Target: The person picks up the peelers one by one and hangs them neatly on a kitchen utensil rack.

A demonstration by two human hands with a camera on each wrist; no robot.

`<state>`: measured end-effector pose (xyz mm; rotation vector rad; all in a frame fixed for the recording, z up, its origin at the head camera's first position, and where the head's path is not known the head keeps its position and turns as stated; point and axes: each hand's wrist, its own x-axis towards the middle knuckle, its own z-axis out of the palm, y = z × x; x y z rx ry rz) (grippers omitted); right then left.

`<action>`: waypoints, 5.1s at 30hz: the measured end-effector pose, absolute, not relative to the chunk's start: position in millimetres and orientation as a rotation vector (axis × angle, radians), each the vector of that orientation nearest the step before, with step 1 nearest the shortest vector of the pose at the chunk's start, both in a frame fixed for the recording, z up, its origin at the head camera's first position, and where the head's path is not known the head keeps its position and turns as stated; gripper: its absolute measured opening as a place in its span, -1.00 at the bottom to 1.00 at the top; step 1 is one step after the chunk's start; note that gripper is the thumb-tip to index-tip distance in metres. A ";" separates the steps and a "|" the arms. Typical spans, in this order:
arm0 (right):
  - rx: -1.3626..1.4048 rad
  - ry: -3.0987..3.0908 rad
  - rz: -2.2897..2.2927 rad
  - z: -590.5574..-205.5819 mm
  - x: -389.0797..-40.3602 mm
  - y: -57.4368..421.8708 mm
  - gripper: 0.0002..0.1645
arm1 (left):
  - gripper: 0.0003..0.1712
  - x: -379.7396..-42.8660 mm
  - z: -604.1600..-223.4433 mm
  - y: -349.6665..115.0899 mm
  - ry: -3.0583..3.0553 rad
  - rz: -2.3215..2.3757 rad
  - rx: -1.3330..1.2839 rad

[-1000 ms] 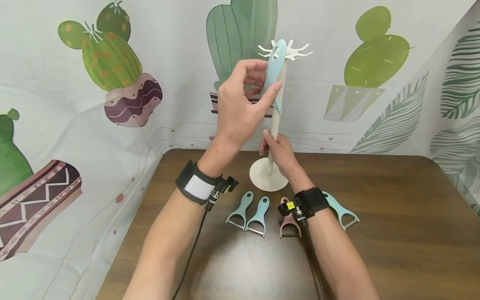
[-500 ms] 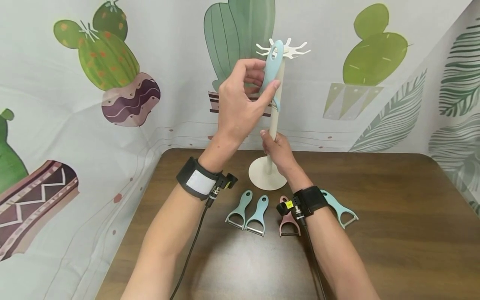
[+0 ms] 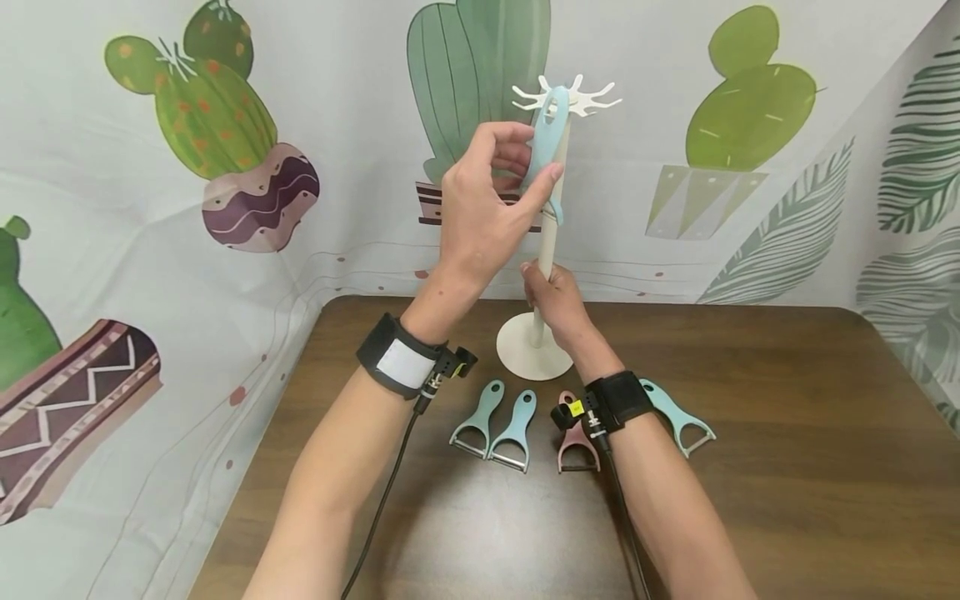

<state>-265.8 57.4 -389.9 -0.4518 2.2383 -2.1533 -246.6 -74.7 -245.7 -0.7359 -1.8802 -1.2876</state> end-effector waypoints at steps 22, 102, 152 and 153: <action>-0.485 2.231 -2.223 -413.8 -282.0 56.7 -0.43 | -0.52 -251.7 -255.5 -75.8 -1.884 -1.261 -0.735; -0.489 2.211 -2.234 -413.1 -279.5 58.0 -0.44 | -0.57 -227.0 -361.0 -133.4 -2.281 -1.064 -0.486; -0.515 2.246 -2.222 -413.2 -282.1 55.6 -0.42 | -0.57 -194.1 -424.9 -132.5 -2.784 -0.978 -0.380; -0.514 2.247 -2.223 -413.8 -282.1 55.7 -0.42 | -0.57 -192.7 -426.7 -132.7 -2.798 -0.972 -0.380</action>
